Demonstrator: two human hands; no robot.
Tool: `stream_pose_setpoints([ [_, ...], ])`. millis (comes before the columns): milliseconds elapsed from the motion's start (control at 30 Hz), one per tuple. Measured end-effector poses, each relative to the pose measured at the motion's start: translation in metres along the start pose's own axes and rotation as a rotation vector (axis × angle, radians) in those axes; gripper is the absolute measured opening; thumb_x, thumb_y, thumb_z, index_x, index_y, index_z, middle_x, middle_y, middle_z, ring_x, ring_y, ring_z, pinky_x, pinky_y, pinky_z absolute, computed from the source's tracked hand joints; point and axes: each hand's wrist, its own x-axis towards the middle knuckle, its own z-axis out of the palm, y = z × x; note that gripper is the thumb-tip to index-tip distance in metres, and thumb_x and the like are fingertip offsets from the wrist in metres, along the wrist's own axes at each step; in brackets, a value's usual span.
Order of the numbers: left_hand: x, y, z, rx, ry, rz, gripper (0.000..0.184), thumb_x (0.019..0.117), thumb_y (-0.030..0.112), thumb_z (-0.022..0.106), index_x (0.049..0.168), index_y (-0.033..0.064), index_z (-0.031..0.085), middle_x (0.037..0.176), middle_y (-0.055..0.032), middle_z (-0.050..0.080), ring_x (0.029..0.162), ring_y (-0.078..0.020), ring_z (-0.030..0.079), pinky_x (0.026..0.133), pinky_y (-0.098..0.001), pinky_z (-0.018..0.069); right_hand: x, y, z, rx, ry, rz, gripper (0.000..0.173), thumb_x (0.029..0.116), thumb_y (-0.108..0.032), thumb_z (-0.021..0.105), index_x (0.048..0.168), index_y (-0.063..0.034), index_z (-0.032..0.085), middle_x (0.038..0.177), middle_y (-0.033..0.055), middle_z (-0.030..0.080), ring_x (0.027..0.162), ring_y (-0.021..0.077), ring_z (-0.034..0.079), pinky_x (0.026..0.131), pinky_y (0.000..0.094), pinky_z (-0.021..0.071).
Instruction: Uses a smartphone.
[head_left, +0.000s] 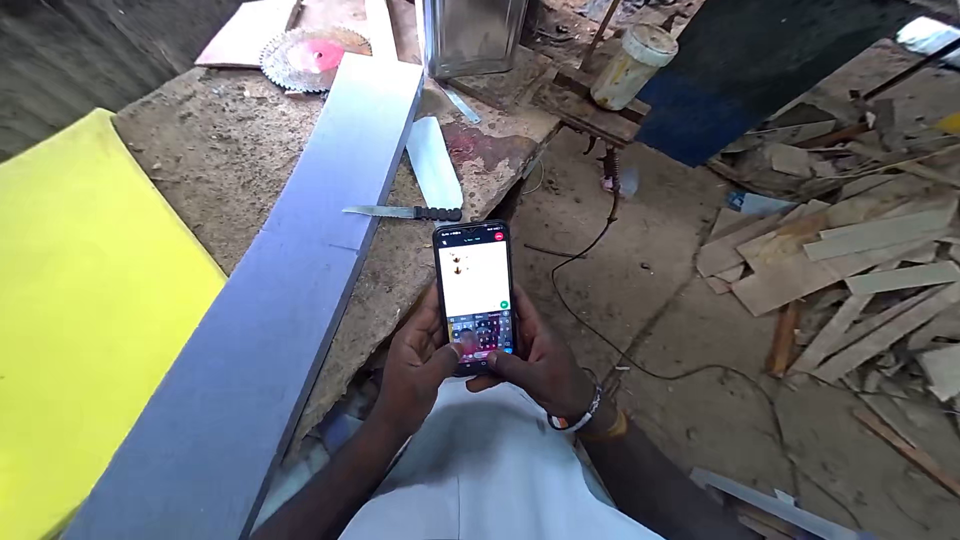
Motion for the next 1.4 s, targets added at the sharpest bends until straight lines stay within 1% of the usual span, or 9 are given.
stream_pose_setpoints([
  [200,-0.001,0.001,-0.006,-0.012,-0.022,-0.008,0.079,0.0922,0.005,0.059,0.163,0.0192,0.027,0.149,-0.0160,0.053,0.127,-0.0305,0.061,0.104,-0.0474,0.0530,0.004,0.006,-0.003,0.087,-0.064,-0.012,0.087,0.0886,0.006,0.055,0.161,-0.0298,0.023,0.135,0.0161,0.060,0.108,0.0368,0.070,0.075,0.0557,0.0644],
  [400,0.000,0.003,-0.012,-0.025,-0.046,-0.002,0.081,0.0910,0.002,0.057,0.164,0.0184,0.026,0.151,-0.0164,0.050,0.129,-0.0308,0.059,0.106,-0.0479,0.0521,0.009,0.007,0.001,0.103,-0.043,-0.011,0.078,0.0933,0.005,0.045,0.160,-0.0304,0.026,0.132,0.0167,0.062,0.103,0.0365,0.072,0.070,0.0540,0.0650],
  [567,0.003,0.004,-0.013,0.007,-0.001,0.016,0.075,0.0946,0.002,0.057,0.162,0.0174,0.030,0.146,-0.0160,0.055,0.124,-0.0290,0.062,0.104,-0.0454,0.0540,0.014,0.008,0.001,0.138,-0.058,-0.012,0.077,0.0928,0.002,0.047,0.159,-0.0294,0.026,0.131,0.0171,0.062,0.103,0.0362,0.072,0.072,0.0546,0.0646],
  [767,0.007,0.004,-0.014,-0.004,-0.005,0.009,0.077,0.0941,0.003,0.059,0.163,0.0191,0.030,0.147,-0.0154,0.055,0.125,-0.0294,0.062,0.105,-0.0458,0.0532,0.020,0.007,-0.001,0.194,-0.016,0.021,0.055,0.1048,-0.019,0.041,0.157,-0.0336,0.032,0.127,0.0194,0.063,0.100,0.0375,0.072,0.067,0.0534,0.0644],
  [833,0.009,0.003,-0.015,-0.016,-0.022,0.016,0.078,0.0939,0.005,0.061,0.163,0.0193,0.028,0.148,-0.0152,0.054,0.126,-0.0291,0.061,0.106,-0.0458,0.0525,0.021,0.006,0.000,0.185,0.004,0.026,0.054,0.1046,-0.018,0.042,0.156,-0.0336,0.034,0.126,0.0190,0.064,0.098,0.0364,0.073,0.066,0.0522,0.0646],
  [933,0.011,0.003,-0.016,-0.022,-0.039,0.023,0.079,0.0932,0.005,0.060,0.163,0.0189,0.028,0.148,-0.0151,0.054,0.126,-0.0285,0.061,0.105,-0.0453,0.0529,0.021,0.004,-0.001,0.194,-0.012,0.010,0.059,0.1011,-0.009,0.043,0.155,-0.0313,0.034,0.127,0.0187,0.063,0.100,0.0360,0.072,0.067,0.0537,0.0643],
  [1033,0.012,0.001,-0.013,-0.028,-0.032,0.003,0.080,0.0933,0.004,0.060,0.164,0.0206,0.027,0.149,-0.0143,0.053,0.127,-0.0286,0.061,0.105,-0.0458,0.0529,0.018,0.003,-0.001,0.175,0.005,0.004,0.064,0.1006,-0.006,0.040,0.158,-0.0316,0.030,0.129,0.0183,0.062,0.101,0.0357,0.072,0.068,0.0537,0.0644],
  [1233,0.014,-0.003,-0.007,0.008,0.014,-0.018,0.076,0.0949,0.003,0.058,0.163,0.0212,0.030,0.145,-0.0133,0.057,0.122,-0.0280,0.064,0.101,-0.0452,0.0560,0.012,0.003,-0.008,0.118,-0.027,-0.009,0.082,0.0886,0.005,0.049,0.159,-0.0290,0.024,0.130,0.0165,0.063,0.104,0.0354,0.071,0.074,0.0551,0.0642],
  [1400,0.015,-0.003,-0.006,-0.030,-0.031,-0.005,0.077,0.0933,0.006,0.059,0.163,0.0198,0.029,0.146,-0.0128,0.056,0.122,-0.0260,0.063,0.101,-0.0437,0.0552,0.010,0.002,-0.007,0.086,-0.011,-0.021,0.085,0.0863,0.010,0.048,0.159,-0.0264,0.024,0.130,0.0172,0.063,0.103,0.0361,0.072,0.072,0.0544,0.0647],
])
